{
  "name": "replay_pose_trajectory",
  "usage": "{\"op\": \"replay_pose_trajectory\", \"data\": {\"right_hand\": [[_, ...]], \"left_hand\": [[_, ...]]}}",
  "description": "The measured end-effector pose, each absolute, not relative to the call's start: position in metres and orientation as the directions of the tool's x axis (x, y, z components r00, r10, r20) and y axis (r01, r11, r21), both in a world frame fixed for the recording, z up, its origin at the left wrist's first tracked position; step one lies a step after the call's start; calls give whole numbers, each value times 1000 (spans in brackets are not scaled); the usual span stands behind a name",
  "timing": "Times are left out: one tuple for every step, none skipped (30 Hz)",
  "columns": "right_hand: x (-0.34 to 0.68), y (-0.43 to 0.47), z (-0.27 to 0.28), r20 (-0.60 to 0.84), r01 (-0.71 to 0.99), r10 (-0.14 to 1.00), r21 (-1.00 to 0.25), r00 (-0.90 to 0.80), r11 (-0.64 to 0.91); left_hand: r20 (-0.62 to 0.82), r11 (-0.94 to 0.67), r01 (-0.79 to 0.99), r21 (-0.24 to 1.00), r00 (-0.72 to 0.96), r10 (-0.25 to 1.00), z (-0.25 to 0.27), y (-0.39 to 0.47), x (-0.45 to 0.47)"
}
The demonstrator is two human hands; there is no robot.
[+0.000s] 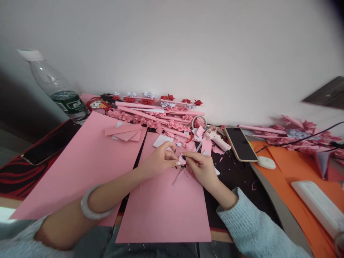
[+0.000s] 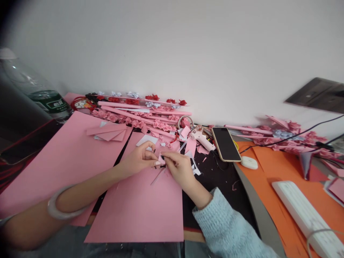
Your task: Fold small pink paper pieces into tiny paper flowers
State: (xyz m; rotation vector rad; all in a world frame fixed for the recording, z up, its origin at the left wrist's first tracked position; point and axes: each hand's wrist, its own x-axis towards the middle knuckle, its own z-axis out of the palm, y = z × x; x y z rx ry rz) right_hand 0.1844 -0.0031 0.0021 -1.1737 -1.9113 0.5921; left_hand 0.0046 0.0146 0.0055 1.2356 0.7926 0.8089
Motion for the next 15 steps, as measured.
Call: {"op": "replay_pose_trajectory", "data": {"right_hand": [[184,-3,3,404,515,878,-712,-256,477],[184,-4,5,422,513,866,-699,-267,498],[183,-4,7,437,512,853,-683,-285,521],[183,-4,9,450,506,838,-669,-308,545],[183,-5,10,458,497,823,-655,-336,568],[183,-5,11,467,490,806,-639,-365,593],[184,-5,12,474,485,789,-622,-392,615],[184,-5,13,479,483,774,-605,-415,633],[184,-4,13,482,481,759,-588,-436,650],[185,-4,13,484,482,748,-572,-455,663],[185,-4,12,484,485,739,-558,-469,673],[186,-4,12,484,489,732,-546,-480,681],[186,-4,12,484,493,728,-536,-485,685],[186,-3,11,484,499,727,-529,-488,687],[186,-3,11,483,504,726,-523,-490,688]], "left_hand": [[-80,144,-93,985,495,865,6,14,5],[-80,144,-94,985,494,866,6,14,5],[-81,145,-94,985,490,868,7,14,4],[-80,148,-102,984,488,869,7,14,4],[-80,152,-112,982,484,871,7,15,4],[-78,156,-125,980,482,873,7,15,4],[-75,160,-139,977,480,874,6,16,4],[-71,162,-151,975,479,875,6,17,4],[-67,164,-162,973,478,876,5,18,3],[-66,168,-173,971,477,876,4,18,3],[-69,176,-184,967,475,877,3,19,3],[-75,186,-194,963,473,878,2,19,3],[-83,197,-199,960,470,879,2,19,3],[-92,206,-199,958,467,879,2,19,3],[-99,212,-195,958,467,879,3,19,2]]}}
